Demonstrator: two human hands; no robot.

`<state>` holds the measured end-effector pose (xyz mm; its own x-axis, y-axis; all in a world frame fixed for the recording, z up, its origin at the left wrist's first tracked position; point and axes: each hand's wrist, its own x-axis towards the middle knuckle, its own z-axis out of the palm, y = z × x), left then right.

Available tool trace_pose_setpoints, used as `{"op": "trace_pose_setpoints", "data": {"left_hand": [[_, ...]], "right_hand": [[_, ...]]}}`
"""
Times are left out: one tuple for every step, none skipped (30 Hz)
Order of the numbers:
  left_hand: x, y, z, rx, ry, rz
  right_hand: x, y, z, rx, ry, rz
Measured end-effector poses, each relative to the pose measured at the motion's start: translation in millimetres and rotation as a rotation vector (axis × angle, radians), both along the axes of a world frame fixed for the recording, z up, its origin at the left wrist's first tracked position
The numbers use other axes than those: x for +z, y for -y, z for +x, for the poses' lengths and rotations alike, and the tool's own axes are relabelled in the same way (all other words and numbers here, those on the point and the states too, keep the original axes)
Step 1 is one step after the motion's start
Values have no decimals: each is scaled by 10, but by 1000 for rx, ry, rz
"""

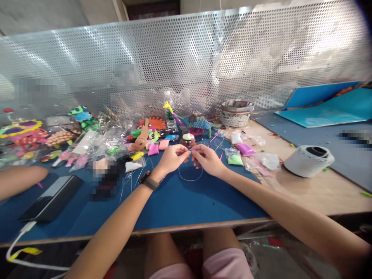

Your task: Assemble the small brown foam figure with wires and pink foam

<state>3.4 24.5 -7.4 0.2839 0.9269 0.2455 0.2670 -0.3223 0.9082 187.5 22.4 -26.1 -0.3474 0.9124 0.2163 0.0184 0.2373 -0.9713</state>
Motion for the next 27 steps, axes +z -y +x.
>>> {"op": "trace_pose_setpoints", "data": {"left_hand": [[-4, -10, -3, -24, 52, -97], [-7, -20, -9, -39, 106, -185], [-8, -28, -17, -46, 159, -261], [-8, -34, -28, -51, 211, -329], [-7, -38, -41, -59, 259, -393], [-4, -40, -54, -74, 297, -453], [0, -40, -66, -92, 326, -506], [5, -39, -76, -108, 345, -553], [11, -37, -83, -121, 361, -592], [18, -36, -87, -130, 377, -626], [25, -35, -89, -136, 394, -652], [30, -35, -88, -138, 412, -675], [33, -36, -86, -138, 426, -694], [32, -38, -84, -133, 437, -709], [28, -42, -81, -121, 444, -718], [20, -46, -79, -106, 446, -721], [9, -51, -78, -92, 445, -721], [-4, -57, -77, -80, 443, -717], [-18, -61, -76, -71, 441, -711], [-30, -65, -74, -64, 440, -703], [-40, -67, -70, -55, 438, -692], [-44, -67, -64, -44, 431, -674], [-43, -63, -55, -27, 415, -642], [-34, -56, -44, -4, 384, -591], [-19, -44, -32, 22, 335, -518], [2, -28, -19, 45, 268, -426], [27, -9, -7, 65, 189, -316]], "right_hand": [[10, 1, 7, -16, 18, 34], [22, 5, 14, -31, 36, 71], [33, 12, 19, -44, 53, 109], [43, 20, 23, -55, 70, 147], [50, 30, 27, -65, 86, 185], [56, 40, 31, -73, 102, 223], [61, 49, 34, -78, 117, 260], [64, 57, 38, -82, 132, 296], [67, 64, 41, -87, 147, 328], [69, 69, 45, -94, 161, 354], [70, 72, 48, -101, 177, 373], [70, 74, 51, -107, 195, 389], [70, 75, 54, -112, 213, 402], [68, 74, 55, -114, 229, 414], [66, 73, 56, -113, 242, 423], [64, 72, 56, -110, 253, 431], [63, 71, 56, -106, 262, 437], [64, 71, 55, -102, 269, 439], [66, 73, 54, -97, 275, 437], [70, 76, 51, -93, 280, 433], [74, 82, 48, -89, 279, 426], [79, 89, 43, -82, 273, 415], [82, 98, 35, -76, 261, 398], [82, 107, 26, -71, 244, 376], [79, 116, 15, -69, 222, 347], [73, 122, 2, -66, 195, 311], [63, 124, -11, -62, 163, 263]]}}
